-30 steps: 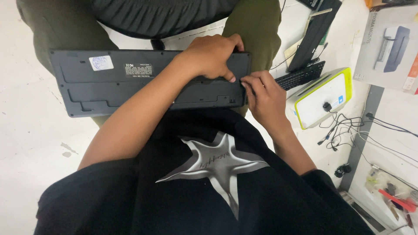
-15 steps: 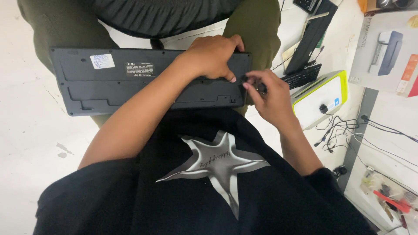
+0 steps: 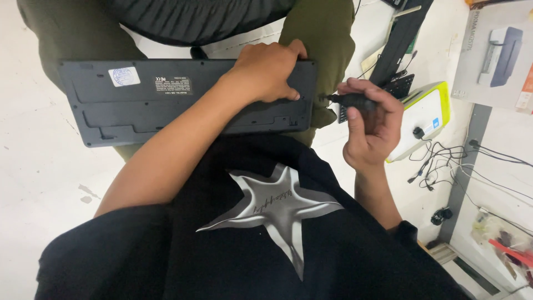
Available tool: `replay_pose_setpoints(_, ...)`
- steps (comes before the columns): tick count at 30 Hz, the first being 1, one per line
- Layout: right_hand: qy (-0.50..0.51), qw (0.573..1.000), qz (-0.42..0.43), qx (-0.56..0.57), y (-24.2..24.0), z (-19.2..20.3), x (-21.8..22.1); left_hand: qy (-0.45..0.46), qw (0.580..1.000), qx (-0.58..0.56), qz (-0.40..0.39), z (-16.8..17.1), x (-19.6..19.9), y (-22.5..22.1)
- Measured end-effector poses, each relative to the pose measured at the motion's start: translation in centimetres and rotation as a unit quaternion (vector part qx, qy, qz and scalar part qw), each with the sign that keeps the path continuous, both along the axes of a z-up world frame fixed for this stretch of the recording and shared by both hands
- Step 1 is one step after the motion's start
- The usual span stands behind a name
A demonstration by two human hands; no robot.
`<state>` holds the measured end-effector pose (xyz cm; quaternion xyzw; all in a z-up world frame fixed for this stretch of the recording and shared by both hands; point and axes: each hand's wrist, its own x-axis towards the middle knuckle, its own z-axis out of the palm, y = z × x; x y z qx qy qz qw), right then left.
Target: Disassembling a computer keyboard by removing screws from the back panel using a screwdriver.
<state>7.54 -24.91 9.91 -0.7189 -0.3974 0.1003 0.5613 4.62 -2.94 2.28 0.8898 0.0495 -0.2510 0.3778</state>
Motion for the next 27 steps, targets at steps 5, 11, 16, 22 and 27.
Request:
replay_pose_setpoints(5, 0.000, 1.000, 0.012, 0.003, -0.4, -1.7, -0.6, 0.000, 1.000, 0.004, 0.004, 0.2, -0.1, 0.0)
replay_pose_setpoints(11, 0.005, 1.000, 0.000, 0.003, -0.5, -2.2, -0.9, -0.002, 1.000, 0.007, 0.004, 0.4, -0.1, -0.2)
replay_pose_setpoints(16, 0.006, 1.000, -0.011, 0.009, -0.5, -2.1, -1.1, -0.008, 1.000, 0.011, 0.000, 0.3, -0.1, -0.2)
replay_pose_setpoints(22, -0.004, 1.000, -0.015, 0.015, -0.3, -2.3, -0.9, 0.003, 1.000, 0.011, 0.001, 0.3, 0.1, -0.2)
replay_pose_setpoints(27, 0.002, 1.000, -0.003, 0.010, -0.4, -2.4, -0.7, -0.003, 1.000, 0.011, 0.004, 0.1, -0.1, -0.2)
